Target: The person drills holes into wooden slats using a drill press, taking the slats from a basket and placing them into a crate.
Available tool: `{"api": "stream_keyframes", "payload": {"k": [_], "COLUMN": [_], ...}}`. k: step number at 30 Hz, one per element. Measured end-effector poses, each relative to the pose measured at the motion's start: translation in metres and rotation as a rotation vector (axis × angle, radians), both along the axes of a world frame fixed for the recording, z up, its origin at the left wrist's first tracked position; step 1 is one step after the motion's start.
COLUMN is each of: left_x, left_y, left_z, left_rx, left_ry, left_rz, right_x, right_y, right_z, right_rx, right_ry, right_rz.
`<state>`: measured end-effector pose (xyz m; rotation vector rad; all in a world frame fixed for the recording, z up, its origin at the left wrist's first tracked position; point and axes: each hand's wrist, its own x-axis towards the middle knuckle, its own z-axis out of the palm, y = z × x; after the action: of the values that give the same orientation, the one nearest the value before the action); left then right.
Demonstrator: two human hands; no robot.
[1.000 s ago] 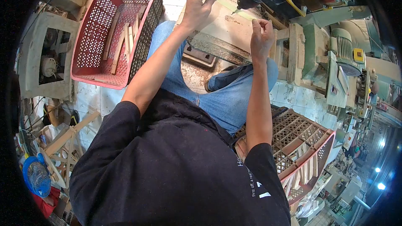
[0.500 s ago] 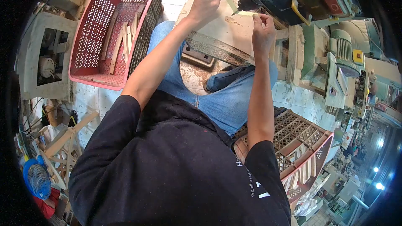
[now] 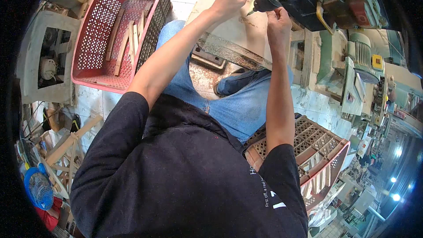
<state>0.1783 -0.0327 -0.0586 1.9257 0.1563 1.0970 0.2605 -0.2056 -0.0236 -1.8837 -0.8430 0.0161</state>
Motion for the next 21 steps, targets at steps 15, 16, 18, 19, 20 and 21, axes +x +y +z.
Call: {"api": "stream_keyframes", "payload": {"k": [15, 16, 18, 19, 20, 21], "left_x": [0.014, 0.014, 0.016, 0.016, 0.017, 0.021], "left_y": [0.001, 0.002, 0.001, 0.001, 0.0, 0.001], "left_z": [0.003, 0.002, 0.0, -0.001, -0.001, -0.005], "left_rx": [-0.012, 0.007, -0.053, -0.086, -0.118, -0.163], "left_ry": [-0.028, -0.033, -0.03, -0.032, -0.035, -0.012], "left_rz": [-0.079, -0.071, -0.1, -0.118, -0.137, -0.171], "right_x": [0.019, 0.016, 0.019, 0.018, 0.018, 0.016], "right_y": [0.017, 0.018, 0.018, 0.016, 0.016, 0.018], "right_z": [-0.015, -0.013, -0.014, -0.012, -0.009, -0.008], "right_rx": [-0.013, 0.021, 0.021, 0.004, -0.013, 0.019], "right_ry": [-0.012, -0.017, 0.015, 0.018, 0.02, 0.079], "right_rz": [0.07, 0.097, 0.121, 0.144, 0.168, 0.173]}}
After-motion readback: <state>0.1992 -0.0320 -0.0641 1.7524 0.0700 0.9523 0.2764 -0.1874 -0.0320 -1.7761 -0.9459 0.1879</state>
